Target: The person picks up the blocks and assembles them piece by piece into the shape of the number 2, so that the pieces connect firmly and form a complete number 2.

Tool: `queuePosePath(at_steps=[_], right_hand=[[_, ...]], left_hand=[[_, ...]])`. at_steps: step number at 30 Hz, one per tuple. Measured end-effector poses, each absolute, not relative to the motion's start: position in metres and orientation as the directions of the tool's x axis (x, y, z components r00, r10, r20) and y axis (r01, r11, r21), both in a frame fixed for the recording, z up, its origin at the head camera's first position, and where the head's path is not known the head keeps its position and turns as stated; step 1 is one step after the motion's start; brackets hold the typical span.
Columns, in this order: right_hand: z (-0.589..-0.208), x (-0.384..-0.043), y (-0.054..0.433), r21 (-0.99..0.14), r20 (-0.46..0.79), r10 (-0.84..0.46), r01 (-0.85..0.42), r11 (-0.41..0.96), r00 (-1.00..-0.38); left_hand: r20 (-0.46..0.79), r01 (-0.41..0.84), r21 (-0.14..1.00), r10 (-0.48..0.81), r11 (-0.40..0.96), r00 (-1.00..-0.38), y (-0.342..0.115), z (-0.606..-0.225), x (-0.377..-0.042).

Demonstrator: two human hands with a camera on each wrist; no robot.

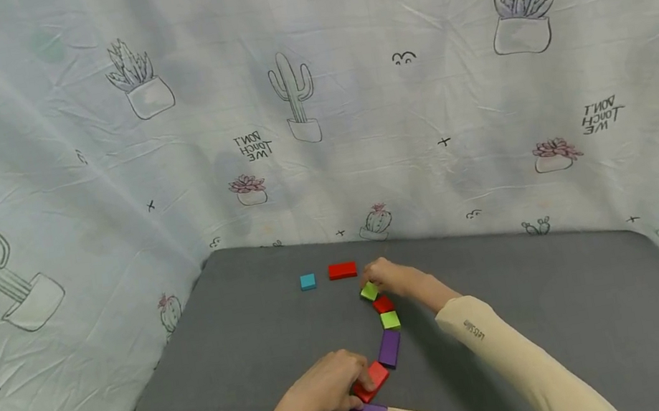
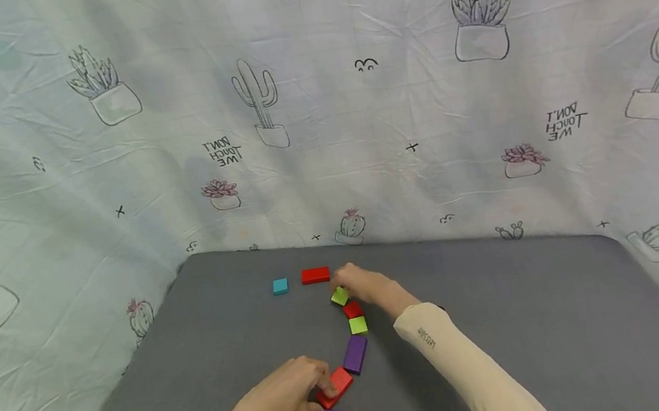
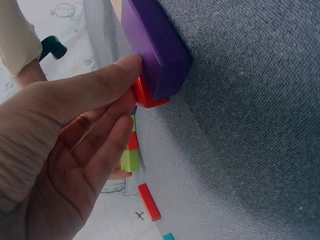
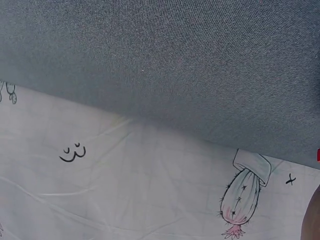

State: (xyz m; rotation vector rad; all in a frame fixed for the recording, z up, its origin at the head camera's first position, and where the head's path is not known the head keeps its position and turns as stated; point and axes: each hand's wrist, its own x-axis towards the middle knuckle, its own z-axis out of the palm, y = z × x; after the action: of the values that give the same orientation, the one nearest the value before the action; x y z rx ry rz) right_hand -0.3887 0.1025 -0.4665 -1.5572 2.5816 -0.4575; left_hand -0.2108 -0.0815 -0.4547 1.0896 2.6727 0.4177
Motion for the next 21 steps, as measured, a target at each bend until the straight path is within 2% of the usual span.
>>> queuePosePath(at_steps=[11, 21], right_hand=[[-0.4683, -0.3877, 0.1008, -0.291, 0.086, -0.889, -0.865, 0.409, -0.449], [-0.4639, -0.3851, 0.0976, -0.293, 0.019, -0.877, -0.841, 0.455, -0.481]], left_hand=[[-0.096, 0.639, 0.344, 0.703, 0.688, -0.705, -0.0805, -0.4538, -0.2093], [-0.109, 0.63, 0.344, 0.696, 0.697, -0.71, -0.0804, -0.4547, -0.2097]])
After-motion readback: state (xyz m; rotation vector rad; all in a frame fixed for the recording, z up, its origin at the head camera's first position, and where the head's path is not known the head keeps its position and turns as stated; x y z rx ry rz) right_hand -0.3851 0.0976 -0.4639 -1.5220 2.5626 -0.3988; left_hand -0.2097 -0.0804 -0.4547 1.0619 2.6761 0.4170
